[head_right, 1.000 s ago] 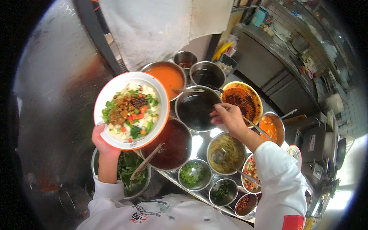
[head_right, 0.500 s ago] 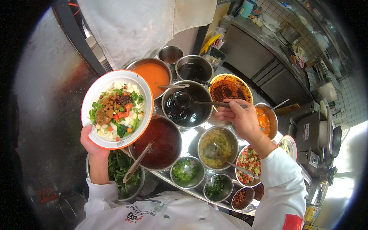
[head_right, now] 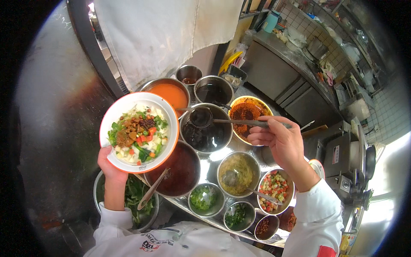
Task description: The person assembles a bowl of noodle soup by adding chopped vegetables, sauces, and broth to a bowl of noodles. They use spoons and ladles to scoop ingredients from multiple containers and pour hot broth into the bowl. The person also blanches leafy greens in boiling water and adds them to the bowl.
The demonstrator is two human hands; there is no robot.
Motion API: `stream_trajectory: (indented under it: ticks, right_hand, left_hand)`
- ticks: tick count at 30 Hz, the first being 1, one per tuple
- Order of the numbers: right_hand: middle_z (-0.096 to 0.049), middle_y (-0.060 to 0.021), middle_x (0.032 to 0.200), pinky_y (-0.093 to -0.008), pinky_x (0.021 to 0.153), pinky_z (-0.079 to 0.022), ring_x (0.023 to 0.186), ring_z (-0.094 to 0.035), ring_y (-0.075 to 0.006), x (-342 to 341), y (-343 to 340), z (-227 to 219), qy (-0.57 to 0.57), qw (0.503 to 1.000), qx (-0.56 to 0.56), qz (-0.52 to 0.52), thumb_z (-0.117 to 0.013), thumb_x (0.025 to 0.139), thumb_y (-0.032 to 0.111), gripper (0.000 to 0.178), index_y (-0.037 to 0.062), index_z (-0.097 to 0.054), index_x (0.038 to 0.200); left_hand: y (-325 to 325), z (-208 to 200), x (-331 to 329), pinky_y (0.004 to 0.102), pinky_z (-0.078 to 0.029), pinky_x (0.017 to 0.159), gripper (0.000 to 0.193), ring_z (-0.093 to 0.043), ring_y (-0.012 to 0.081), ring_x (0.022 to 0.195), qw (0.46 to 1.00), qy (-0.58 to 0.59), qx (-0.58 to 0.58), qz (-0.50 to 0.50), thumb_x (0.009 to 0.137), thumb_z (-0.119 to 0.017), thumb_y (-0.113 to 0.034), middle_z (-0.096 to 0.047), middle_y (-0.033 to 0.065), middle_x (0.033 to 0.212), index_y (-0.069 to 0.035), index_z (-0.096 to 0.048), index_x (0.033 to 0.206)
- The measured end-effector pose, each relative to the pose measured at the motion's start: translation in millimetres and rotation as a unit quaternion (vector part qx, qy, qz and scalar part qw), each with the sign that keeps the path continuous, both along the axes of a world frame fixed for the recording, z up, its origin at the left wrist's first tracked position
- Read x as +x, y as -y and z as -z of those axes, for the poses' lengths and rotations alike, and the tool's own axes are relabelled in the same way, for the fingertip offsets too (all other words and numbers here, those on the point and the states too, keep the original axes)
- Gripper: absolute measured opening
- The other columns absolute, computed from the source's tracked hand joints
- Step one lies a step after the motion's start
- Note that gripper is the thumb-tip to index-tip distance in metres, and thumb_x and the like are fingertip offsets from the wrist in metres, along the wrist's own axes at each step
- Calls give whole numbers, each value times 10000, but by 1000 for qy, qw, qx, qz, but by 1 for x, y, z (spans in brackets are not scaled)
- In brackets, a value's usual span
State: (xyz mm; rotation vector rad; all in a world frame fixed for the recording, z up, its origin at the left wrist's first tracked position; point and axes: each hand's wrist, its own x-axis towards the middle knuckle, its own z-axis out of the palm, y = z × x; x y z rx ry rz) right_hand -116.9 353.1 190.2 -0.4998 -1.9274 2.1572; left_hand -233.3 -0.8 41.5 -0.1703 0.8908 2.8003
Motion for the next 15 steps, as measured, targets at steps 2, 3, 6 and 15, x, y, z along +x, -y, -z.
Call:
stream_trajectory:
  ticks: [2, 3, 6, 15]
  right_hand:
    - [-640, -210, 833, -345, 648, -558, 700, -670, -266, 1, 9, -13, -20, 1000, 22, -11, -423, 934, 132, 280, -101, -536, 1040]
    - [-640, -210, 828, -348, 649, -559, 698, -670, -266, 1, 14, -18, -17, 999, 29, -7, -424, 934, 132, 280, -102, -535, 1040]
    - [-641, -211, 819, -363, 650, -565, 692, -671, -276, 0, 30, -26, -26, 998, 49, -28, -422, 934, 134, 286, -105, -529, 1048]
    - [-645, -222, 928, -369, 780, -546, 828, -666, -279, 20, 73, -40, -132, 954, 244, -112, -385, 898, -8, 285, -117, -522, 1123]
  left_hand:
    - [-6, 0, 0, 425, -372, 1012, 601, -483, 326, 1172, 1000, -5, 13, 14, 765, -427, -237, -478, 216, 1278, 45, -391, 1295]
    - [-10, 0, 0, 423, -374, 1011, 603, -488, 324, 1167, 1000, 1, 4, 5, 760, -435, -235, -481, 217, 1274, 42, -395, 1294]
    - [-19, -3, 0, 417, -376, 1009, 602, -500, 321, 1152, 1000, -1, 14, 7, 758, -446, -240, -496, 212, 1259, 43, -400, 1288]
    - [-26, -13, -3, 423, -370, 1010, 607, -491, 322, 1163, 997, -7, 44, 59, 764, -461, -253, -483, 199, 1280, 20, -392, 1302]
